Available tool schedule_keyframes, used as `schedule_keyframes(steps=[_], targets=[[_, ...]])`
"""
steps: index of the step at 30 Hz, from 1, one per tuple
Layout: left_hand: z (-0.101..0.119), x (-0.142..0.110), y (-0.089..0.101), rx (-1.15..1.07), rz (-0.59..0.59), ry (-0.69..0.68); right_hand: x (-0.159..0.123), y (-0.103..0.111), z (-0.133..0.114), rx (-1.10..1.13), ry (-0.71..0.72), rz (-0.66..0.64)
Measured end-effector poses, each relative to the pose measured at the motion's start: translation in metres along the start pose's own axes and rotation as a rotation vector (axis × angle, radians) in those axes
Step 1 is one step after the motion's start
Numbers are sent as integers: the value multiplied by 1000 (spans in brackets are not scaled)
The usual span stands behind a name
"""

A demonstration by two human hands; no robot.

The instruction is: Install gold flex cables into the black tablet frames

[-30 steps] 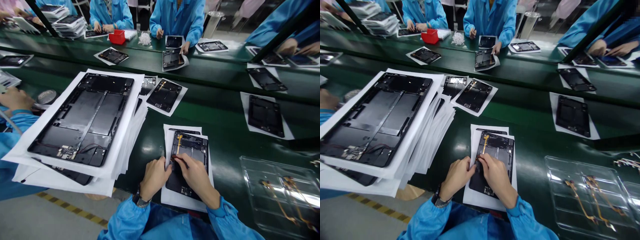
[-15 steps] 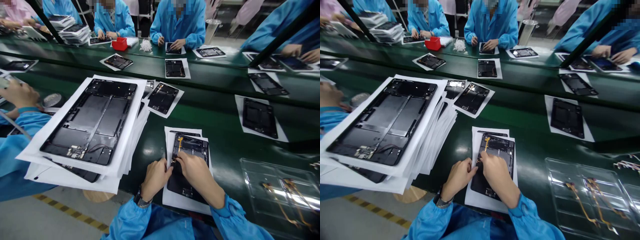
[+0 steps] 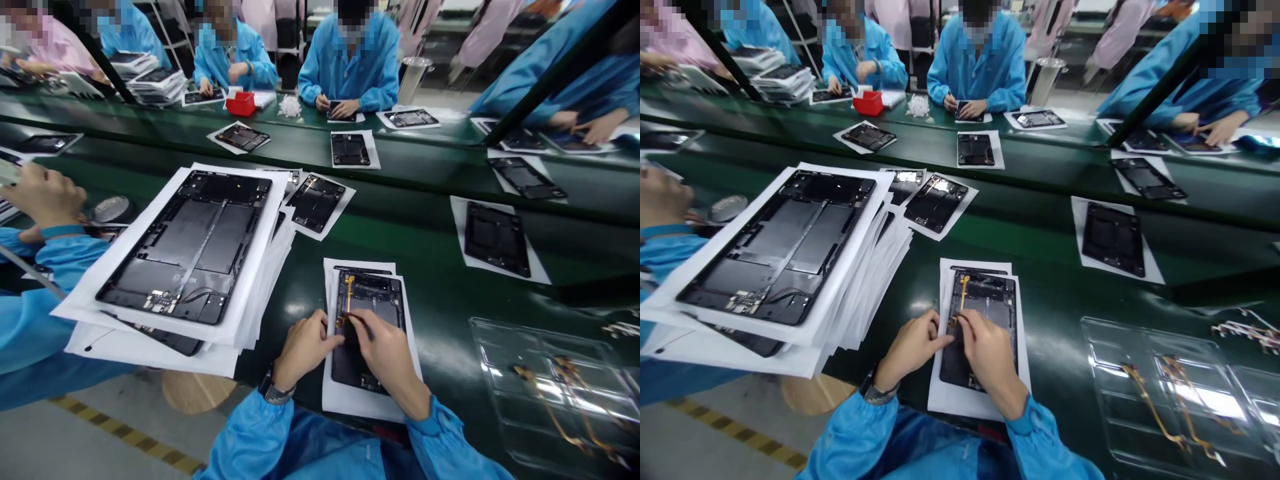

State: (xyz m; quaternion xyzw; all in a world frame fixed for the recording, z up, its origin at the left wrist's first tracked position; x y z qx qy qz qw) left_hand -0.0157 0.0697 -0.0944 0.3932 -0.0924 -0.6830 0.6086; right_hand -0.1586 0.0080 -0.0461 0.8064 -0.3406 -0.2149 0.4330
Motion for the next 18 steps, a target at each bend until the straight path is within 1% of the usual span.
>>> schedule_keyframes(steps=[1, 3, 4, 5, 7, 9, 10, 13, 18], targets=[[2, 4, 15, 11, 96, 7, -10, 11, 13, 117, -40, 129], [18, 17, 48, 102, 324, -37, -33, 27, 43, 295, -165, 359], [29, 27, 60, 170, 382, -74, -44, 30, 58, 359, -232, 436], [41, 41, 67, 236, 377, -104, -53, 31, 70, 413, -286, 483], [55, 73, 71, 331, 249, -88, -65, 26, 88, 508, -341, 500], [58, 99, 69, 365, 129, -3, -72, 21, 98, 569, -346, 494], [58, 107, 68, 366, 103, 30, -74, 19, 102, 589, -346, 500], [53, 116, 64, 348, 89, 72, -82, 16, 113, 636, -371, 530], [51, 117, 57, 295, 67, 59, -89, 10, 131, 734, -409, 516]])
Point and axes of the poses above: each hand's wrist, its own x-axis towards the middle knuckle, its own y-axis out of the back of the hand, z = x × y, the point moved 7 cm from there along x, towards the middle knuckle, and after that the axes turned 13 degrees about -z, right-handed, at the moved point
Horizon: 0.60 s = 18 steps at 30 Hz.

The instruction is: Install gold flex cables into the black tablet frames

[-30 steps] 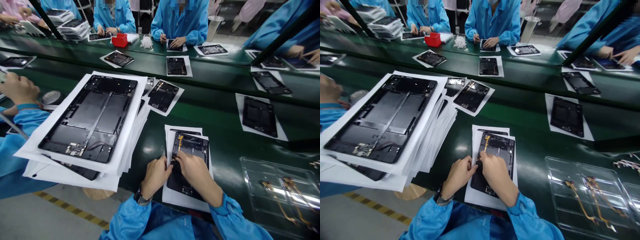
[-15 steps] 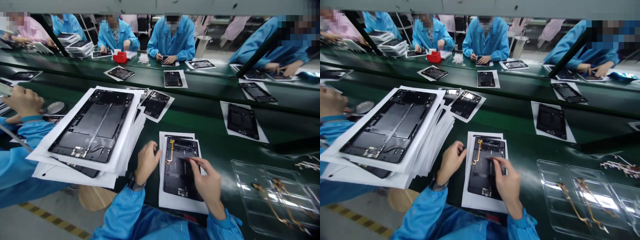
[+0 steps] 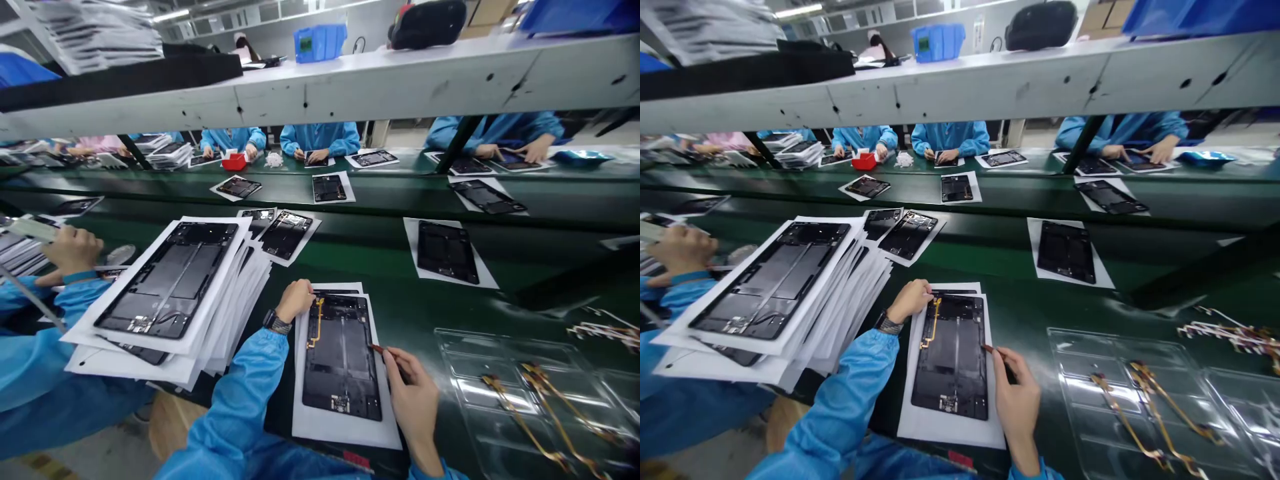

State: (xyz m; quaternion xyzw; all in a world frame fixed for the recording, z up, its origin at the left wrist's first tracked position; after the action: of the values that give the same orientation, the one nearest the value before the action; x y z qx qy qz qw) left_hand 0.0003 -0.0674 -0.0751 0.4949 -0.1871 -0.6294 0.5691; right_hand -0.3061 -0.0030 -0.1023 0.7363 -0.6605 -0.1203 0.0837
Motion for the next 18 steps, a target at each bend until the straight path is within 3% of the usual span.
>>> schedule_keyframes(steps=[6, 12, 15, 18], targets=[[-1, 10, 4, -81, -75, 19, 1, 3, 15, 72, -47, -48], [23, 15, 23, -191, -208, -128, -1, 12, 18, 149, -108, 1], [49, 47, 50, -195, -216, -186, -3, 21, 19, 187, -149, 129], [75, 108, 93, -153, -142, -175, -8, 24, 21, 191, -159, 252]])
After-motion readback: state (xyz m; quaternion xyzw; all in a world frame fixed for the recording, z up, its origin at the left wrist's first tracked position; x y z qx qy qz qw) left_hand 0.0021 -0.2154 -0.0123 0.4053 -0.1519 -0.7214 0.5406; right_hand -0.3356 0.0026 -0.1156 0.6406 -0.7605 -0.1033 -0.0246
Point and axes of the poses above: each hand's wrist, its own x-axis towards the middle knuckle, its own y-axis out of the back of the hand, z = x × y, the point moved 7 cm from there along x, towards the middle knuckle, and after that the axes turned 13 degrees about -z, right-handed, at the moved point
